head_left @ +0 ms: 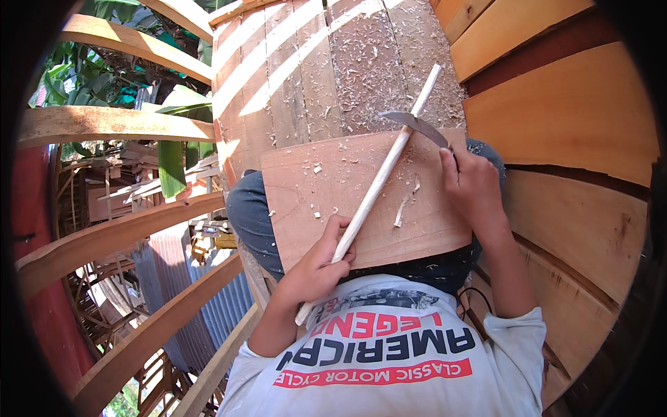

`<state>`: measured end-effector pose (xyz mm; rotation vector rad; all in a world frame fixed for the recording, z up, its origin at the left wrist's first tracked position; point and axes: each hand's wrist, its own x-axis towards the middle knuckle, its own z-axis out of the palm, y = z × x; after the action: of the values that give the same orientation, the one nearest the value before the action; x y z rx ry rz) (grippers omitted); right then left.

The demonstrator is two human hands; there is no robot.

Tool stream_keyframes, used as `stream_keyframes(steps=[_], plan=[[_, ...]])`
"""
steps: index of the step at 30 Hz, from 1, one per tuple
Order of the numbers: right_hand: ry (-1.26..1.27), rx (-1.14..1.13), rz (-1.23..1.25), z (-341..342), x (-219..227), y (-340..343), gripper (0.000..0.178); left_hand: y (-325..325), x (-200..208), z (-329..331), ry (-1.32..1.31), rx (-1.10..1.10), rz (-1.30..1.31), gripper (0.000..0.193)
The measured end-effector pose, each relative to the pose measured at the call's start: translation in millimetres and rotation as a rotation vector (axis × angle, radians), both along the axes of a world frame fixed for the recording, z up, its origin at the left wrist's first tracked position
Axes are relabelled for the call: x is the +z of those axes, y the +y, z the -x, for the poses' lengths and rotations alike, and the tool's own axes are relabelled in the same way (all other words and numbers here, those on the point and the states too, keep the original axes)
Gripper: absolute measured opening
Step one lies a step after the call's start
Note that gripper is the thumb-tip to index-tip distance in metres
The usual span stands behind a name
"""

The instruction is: The person sits cross-legged on a wooden platform and uses a curved knife to shave and shape a long, thin piece of wood. They repeatedly rotate the wood and scrape along its length, producing wood shavings that accumulate on the platform.

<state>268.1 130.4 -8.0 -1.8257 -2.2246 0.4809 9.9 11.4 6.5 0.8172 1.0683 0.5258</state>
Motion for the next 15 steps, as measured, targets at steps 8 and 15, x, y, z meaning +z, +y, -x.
stream_keyframes(steps=[8, 15], plan=[[-0.038, 0.001, -0.014, 1, 2, 0, 0.027, -2, -2, -2, 0.042, -0.014, -0.064, 0.056], [0.04, 0.159, -0.036, 10, 1, -22, 0.029, -6, -5, -3, 0.035, -0.022, -0.08, 0.053]])
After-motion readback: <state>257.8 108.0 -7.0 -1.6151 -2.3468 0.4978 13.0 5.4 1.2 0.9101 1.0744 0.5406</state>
